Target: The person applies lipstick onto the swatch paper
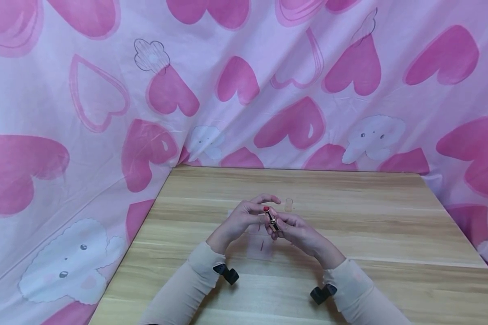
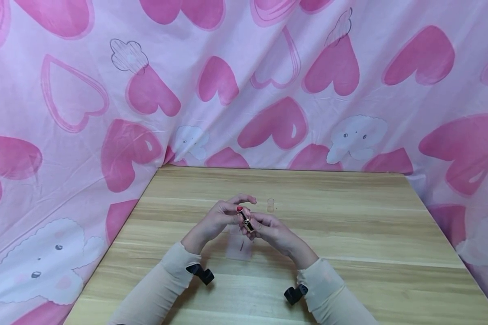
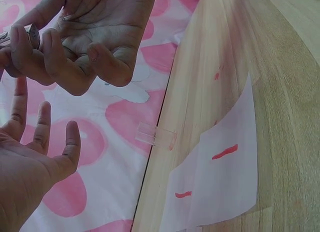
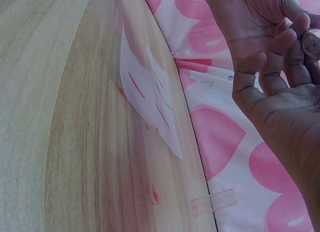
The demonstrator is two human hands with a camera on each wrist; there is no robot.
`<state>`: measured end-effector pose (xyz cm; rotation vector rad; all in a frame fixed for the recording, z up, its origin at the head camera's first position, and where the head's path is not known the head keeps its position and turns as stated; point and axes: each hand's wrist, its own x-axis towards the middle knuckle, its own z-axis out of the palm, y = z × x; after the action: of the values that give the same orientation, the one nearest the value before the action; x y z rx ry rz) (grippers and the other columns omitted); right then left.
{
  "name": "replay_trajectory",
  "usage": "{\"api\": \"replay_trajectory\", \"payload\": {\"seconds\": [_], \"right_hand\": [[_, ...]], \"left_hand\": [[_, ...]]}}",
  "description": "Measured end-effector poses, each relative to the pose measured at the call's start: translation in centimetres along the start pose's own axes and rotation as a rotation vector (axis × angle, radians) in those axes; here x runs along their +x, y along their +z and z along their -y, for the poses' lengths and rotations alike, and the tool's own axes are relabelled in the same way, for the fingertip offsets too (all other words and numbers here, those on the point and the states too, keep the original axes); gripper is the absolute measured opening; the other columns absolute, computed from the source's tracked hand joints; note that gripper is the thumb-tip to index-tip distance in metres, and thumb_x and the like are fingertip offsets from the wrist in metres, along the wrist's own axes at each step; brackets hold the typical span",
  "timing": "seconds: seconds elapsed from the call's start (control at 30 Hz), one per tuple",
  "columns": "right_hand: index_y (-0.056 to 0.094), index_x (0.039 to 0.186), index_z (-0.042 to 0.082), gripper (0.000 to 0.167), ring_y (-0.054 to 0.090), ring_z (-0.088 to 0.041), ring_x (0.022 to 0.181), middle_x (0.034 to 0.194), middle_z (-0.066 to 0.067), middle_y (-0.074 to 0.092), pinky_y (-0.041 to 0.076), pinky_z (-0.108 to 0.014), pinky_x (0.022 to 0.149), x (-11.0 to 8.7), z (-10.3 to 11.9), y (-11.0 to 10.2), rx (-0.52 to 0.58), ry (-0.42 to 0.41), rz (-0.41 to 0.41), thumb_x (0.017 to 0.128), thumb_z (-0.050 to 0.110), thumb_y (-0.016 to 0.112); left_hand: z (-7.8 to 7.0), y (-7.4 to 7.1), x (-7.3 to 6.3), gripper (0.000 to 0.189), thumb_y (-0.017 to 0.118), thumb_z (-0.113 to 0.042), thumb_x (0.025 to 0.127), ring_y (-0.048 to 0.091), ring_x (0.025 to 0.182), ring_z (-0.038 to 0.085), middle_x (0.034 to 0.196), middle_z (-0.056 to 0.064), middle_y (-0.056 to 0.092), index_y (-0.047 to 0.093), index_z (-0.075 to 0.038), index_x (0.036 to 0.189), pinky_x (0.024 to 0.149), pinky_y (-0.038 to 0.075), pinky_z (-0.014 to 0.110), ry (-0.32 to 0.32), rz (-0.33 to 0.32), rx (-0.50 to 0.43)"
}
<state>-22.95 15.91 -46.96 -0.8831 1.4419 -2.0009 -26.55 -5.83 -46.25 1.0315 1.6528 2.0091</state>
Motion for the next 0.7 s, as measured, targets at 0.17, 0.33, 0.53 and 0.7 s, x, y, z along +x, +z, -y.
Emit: {"api": "replay_trajectory", "payload": {"seconds": [0.17, 0.33, 0.53, 0.7], "right_hand": [[0.065, 0.124, 0.012, 0.031, 0.055, -0.016, 0.097, 0.104, -0.002, 0.059, 0.048, -0.032, 0.088, -0.02, 0.01, 0.12, -0.014, 0.016, -0.02, 0.11, 0.017, 0.038], [0.065, 0.128, 0.014, 0.031, 0.055, -0.015, 0.098, 0.106, 0.0, 0.061, 0.048, -0.032, 0.089, -0.05, -0.01, 0.12, -0.024, 0.006, -0.025, 0.11, 0.015, 0.039], [0.064, 0.128, 0.015, 0.029, 0.055, -0.014, 0.096, 0.108, 0.0, 0.061, 0.048, -0.03, 0.086, -0.03, -0.05, 0.15, -0.045, 0.017, -0.08, 0.11, 0.016, 0.042], [0.064, 0.128, 0.015, 0.029, 0.054, -0.014, 0.095, 0.107, -0.001, 0.059, 0.047, -0.03, 0.084, 0.08, -0.09, 0.0, -0.067, 0.017, -0.098, 0.11, 0.018, 0.042]], "left_hand": [[0.12, -0.03, -0.17, 0.017, 0.07, -0.025, 0.094, 0.044, 0.135, 0.029, 0.141, 0.012, 0.053, 0.08, -0.017, 0.106, 0.113, 0.029, 0.053, 0.002, -0.006, 0.011], [0.07, -0.01, -0.18, 0.026, 0.071, -0.025, 0.093, 0.044, 0.135, 0.029, 0.141, 0.012, 0.053, 0.077, -0.005, 0.108, 0.112, 0.03, 0.052, 0.002, -0.019, 0.011], [-0.11, 0.03, -0.13, 0.042, 0.074, -0.029, 0.091, 0.045, 0.135, 0.029, 0.14, 0.011, 0.053, 0.071, 0.007, 0.112, 0.111, 0.032, 0.051, -0.01, -0.047, 0.018], [-0.25, 0.03, 0.0, 0.051, 0.075, -0.036, 0.09, 0.039, 0.137, 0.041, 0.139, 0.009, 0.054, 0.069, 0.009, 0.114, 0.11, 0.035, 0.049, -0.024, -0.066, 0.028]]}}
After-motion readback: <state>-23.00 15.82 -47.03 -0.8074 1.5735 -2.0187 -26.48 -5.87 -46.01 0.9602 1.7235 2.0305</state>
